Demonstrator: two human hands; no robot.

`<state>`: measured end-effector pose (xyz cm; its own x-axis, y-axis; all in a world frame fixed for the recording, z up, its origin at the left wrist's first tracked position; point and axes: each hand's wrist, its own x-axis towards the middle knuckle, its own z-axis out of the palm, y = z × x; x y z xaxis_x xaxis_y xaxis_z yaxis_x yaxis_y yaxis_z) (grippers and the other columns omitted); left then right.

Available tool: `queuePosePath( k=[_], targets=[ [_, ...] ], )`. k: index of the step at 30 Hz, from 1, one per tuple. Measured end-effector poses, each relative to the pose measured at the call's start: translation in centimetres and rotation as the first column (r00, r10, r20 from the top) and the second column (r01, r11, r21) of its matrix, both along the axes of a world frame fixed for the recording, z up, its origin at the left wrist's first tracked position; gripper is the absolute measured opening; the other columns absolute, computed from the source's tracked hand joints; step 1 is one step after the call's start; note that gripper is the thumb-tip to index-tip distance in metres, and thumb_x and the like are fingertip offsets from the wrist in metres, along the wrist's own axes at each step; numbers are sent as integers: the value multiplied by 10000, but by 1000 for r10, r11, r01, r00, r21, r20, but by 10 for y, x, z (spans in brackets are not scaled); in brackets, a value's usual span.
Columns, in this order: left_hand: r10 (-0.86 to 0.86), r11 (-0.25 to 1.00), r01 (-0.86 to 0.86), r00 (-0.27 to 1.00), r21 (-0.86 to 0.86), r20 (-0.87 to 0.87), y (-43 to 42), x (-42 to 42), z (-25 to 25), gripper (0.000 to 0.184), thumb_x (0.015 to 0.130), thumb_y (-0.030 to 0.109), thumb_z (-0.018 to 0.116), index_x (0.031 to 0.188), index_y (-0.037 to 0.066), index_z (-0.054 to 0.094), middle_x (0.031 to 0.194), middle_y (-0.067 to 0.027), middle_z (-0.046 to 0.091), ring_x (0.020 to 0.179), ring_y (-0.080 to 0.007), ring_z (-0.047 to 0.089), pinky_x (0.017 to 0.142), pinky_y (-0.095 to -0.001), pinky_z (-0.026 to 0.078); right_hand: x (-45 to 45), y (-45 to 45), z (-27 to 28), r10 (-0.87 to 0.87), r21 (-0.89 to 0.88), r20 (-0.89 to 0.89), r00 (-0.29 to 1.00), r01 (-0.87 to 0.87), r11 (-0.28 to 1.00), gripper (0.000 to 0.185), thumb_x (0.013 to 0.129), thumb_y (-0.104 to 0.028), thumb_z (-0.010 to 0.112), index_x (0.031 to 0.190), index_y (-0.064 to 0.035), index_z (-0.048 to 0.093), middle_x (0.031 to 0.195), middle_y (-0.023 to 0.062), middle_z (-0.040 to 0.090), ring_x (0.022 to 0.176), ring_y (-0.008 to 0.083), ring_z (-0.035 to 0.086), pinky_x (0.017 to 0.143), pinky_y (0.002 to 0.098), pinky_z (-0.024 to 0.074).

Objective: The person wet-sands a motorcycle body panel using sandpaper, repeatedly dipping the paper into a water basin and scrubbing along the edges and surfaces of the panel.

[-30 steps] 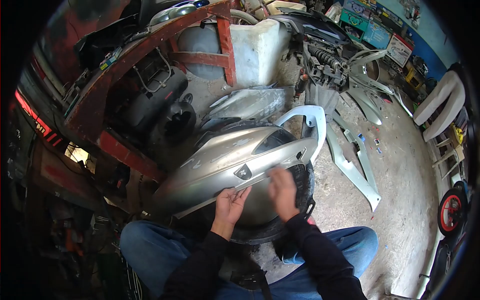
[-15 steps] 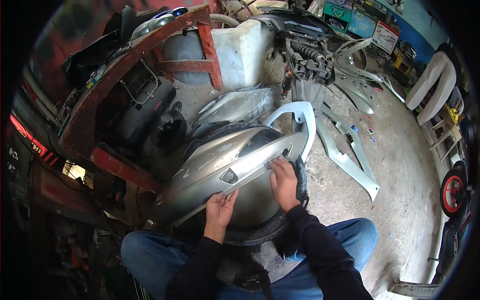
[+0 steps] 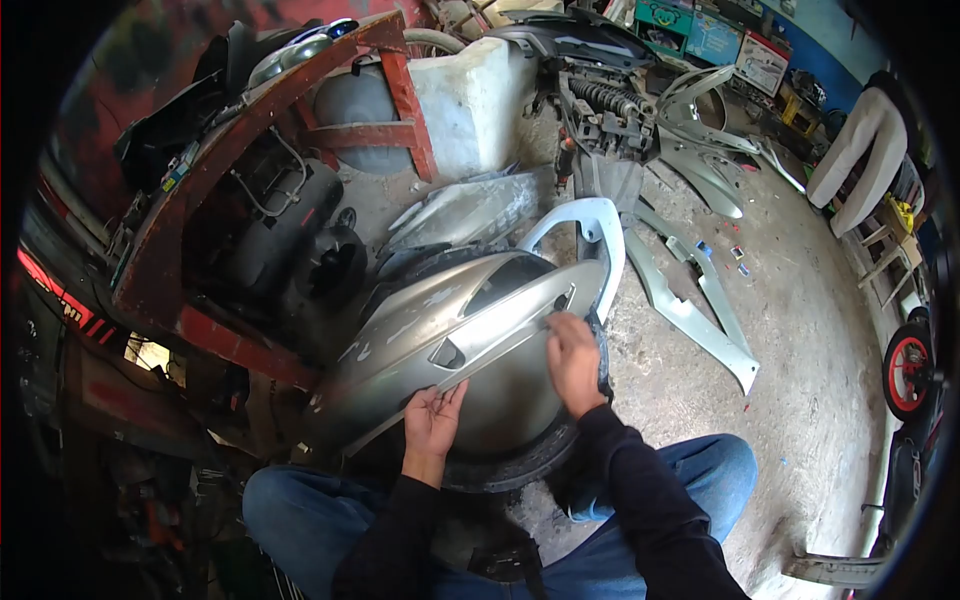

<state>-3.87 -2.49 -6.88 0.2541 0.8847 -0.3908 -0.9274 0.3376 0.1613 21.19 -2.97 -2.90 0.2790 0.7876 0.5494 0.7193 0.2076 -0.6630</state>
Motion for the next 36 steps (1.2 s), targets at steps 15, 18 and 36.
queuePosePath(
  k=[15, 18, 36],
  targets=[
    [-23, 999, 25, 998, 45, -54, 2, -5, -1, 378, 866, -69, 446, 1235, -96, 522, 1318, -237, 568, 1303, -383, 495, 1177, -557, 334, 9, 2, -4, -48, -84, -153, 987, 36, 996, 235, 824, 19, 586, 1033, -10, 689, 1075, 157, 661, 1090, 348, 618, 976, 414, 486],
    [-7, 1000, 9, 998, 22, -65, 0, -1, 1, 371, 867, -68, 447, 1229, -102, 522, 1317, -239, 568, 1296, -384, 502, 1180, -554, 331, -5, -7, 1, 64, -26, 9, 998, -64, 998, 252, 803, 24, 601, 1033, -19, 694, 1100, 153, 653, 1129, 352, 599, 1011, 428, 466],
    [-16, 988, 45, 981, 147, -195, -4, 7, 45, 330, 862, -62, 428, 1172, -130, 518, 1262, -228, 590, 1271, -370, 530, 1179, -533, 346, -59, -15, 44, 373, 23, 266, 889, -393, 919, 263, 794, 47, 584, 1034, 7, 684, 1107, 172, 637, 1060, 363, 600, 949, 434, 491]
  ],
)
